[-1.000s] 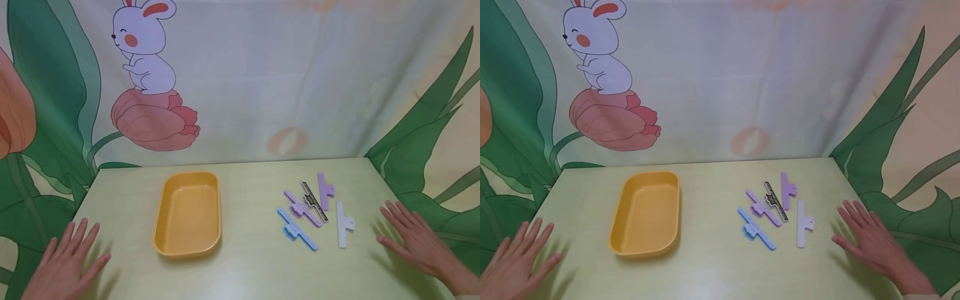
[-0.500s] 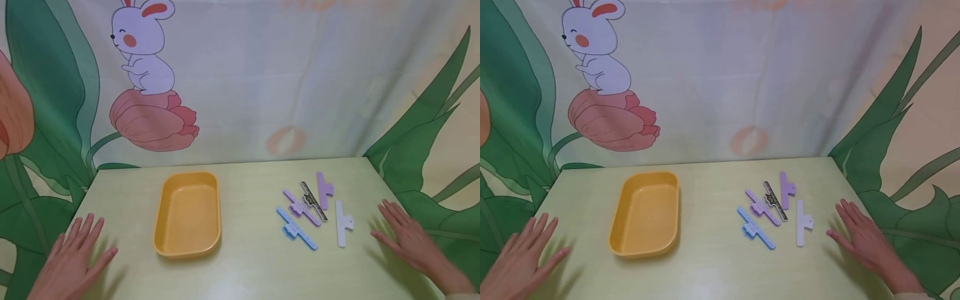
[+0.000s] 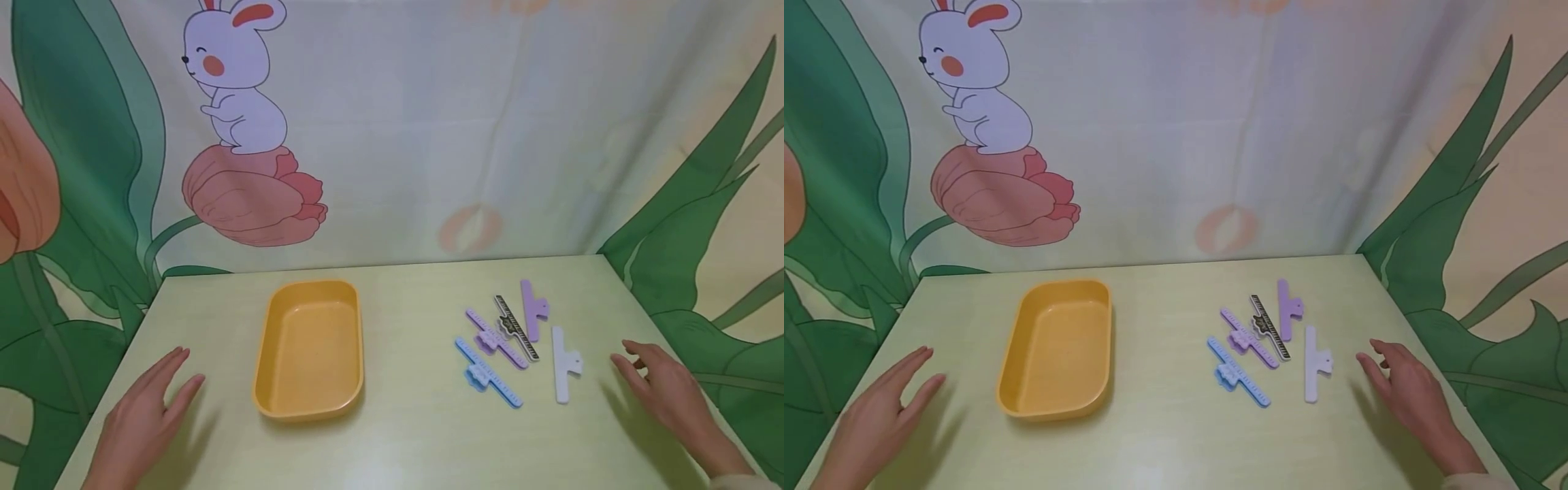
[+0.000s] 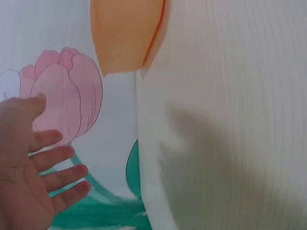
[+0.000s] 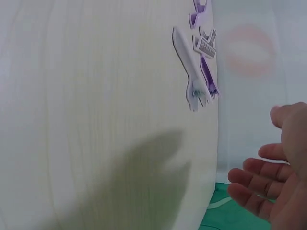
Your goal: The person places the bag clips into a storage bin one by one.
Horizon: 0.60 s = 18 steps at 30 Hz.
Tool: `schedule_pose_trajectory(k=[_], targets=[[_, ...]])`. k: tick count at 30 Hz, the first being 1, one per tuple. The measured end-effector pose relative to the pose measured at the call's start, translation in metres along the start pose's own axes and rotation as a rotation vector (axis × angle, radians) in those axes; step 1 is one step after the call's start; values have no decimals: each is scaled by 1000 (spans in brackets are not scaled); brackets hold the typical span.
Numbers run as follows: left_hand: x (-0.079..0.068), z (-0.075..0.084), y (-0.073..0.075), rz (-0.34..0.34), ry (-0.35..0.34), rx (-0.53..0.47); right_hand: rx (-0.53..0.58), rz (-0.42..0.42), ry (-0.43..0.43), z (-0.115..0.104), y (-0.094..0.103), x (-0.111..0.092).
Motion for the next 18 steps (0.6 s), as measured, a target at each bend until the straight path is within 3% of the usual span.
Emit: schedule_pose_trajectory(k=[5,11,18], targets=[[10,11,-8,2,74,-119,79,-30,-75,4,-8,4],[18,21,-18,49,114,-296,185,-107,-161,9,-18,5],[30,20,-32,-28,214,-471,276,-194,-284,13,-28,7]])
Point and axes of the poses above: each hand's wrist, its own x-axis towards the middle knuckle, its own y-axis out of the back of the hand, z = x × y, the point moved 6 cm from there along x, towards the middle knuckle, and after that the axes turned 14 degrees about -z, right-handed, at the moved point
